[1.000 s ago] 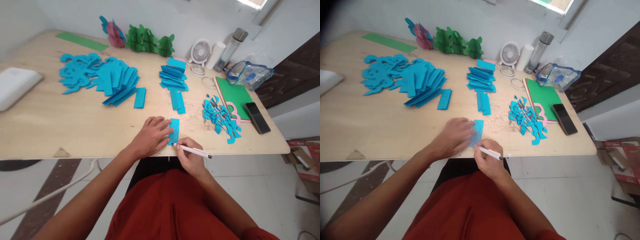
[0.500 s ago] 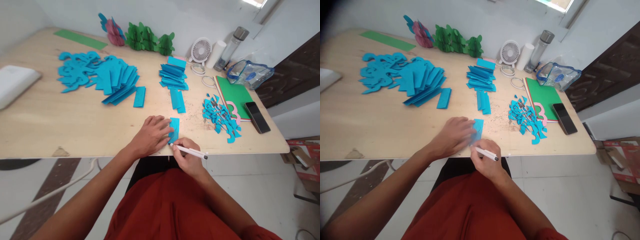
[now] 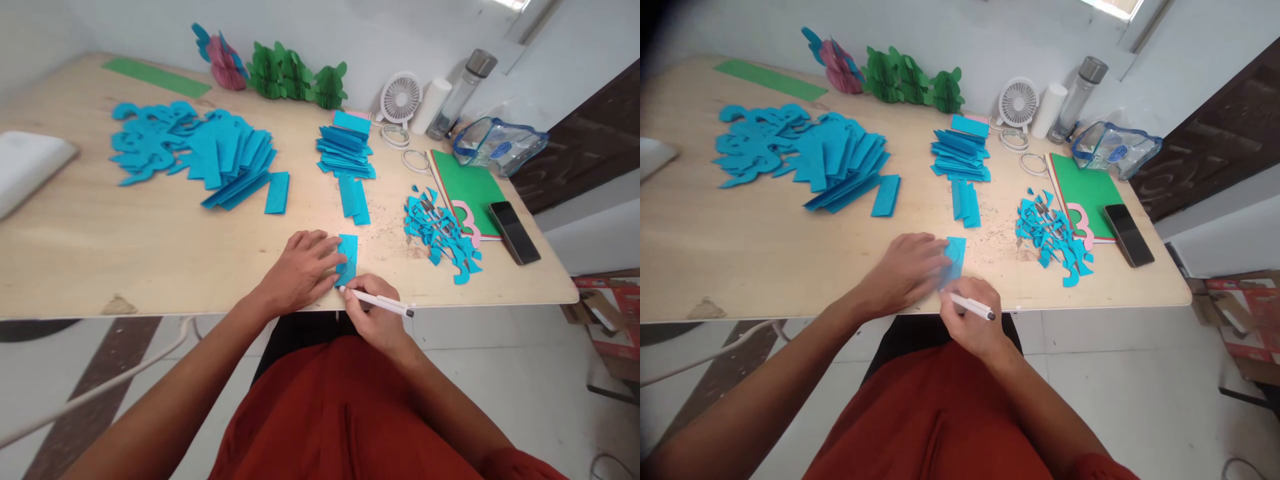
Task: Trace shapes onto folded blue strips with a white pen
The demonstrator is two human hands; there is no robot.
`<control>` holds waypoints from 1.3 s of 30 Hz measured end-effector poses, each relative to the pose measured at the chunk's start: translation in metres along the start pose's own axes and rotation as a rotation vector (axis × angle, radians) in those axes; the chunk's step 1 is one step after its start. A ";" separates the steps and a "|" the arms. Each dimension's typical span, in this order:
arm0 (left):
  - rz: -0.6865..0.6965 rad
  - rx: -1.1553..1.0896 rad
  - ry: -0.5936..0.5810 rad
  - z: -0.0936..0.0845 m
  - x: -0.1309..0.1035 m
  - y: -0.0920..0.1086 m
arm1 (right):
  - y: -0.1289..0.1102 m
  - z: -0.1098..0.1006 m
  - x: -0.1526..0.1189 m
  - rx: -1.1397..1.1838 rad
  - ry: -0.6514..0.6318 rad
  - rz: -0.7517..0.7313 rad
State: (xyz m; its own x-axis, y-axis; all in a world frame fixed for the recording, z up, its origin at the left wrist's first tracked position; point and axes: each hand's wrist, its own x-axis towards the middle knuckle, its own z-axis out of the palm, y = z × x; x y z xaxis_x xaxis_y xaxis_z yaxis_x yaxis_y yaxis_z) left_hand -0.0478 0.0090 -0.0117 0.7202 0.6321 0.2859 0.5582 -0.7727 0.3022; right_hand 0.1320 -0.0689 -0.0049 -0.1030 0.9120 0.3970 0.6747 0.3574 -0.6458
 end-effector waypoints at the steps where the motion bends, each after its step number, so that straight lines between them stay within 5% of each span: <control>1: 0.001 -0.002 0.002 0.000 0.000 0.000 | 0.000 0.000 0.000 0.002 0.005 0.001; 39: -0.007 -0.009 -0.007 -0.001 0.000 0.001 | -0.001 -0.001 -0.001 -0.023 0.004 0.021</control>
State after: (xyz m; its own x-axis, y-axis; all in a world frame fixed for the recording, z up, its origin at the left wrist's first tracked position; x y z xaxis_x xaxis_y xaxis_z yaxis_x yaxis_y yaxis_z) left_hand -0.0475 0.0087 -0.0106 0.7191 0.6373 0.2769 0.5598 -0.7675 0.3124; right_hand 0.1321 -0.0700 -0.0037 -0.0861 0.9183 0.3863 0.6930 0.3338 -0.6390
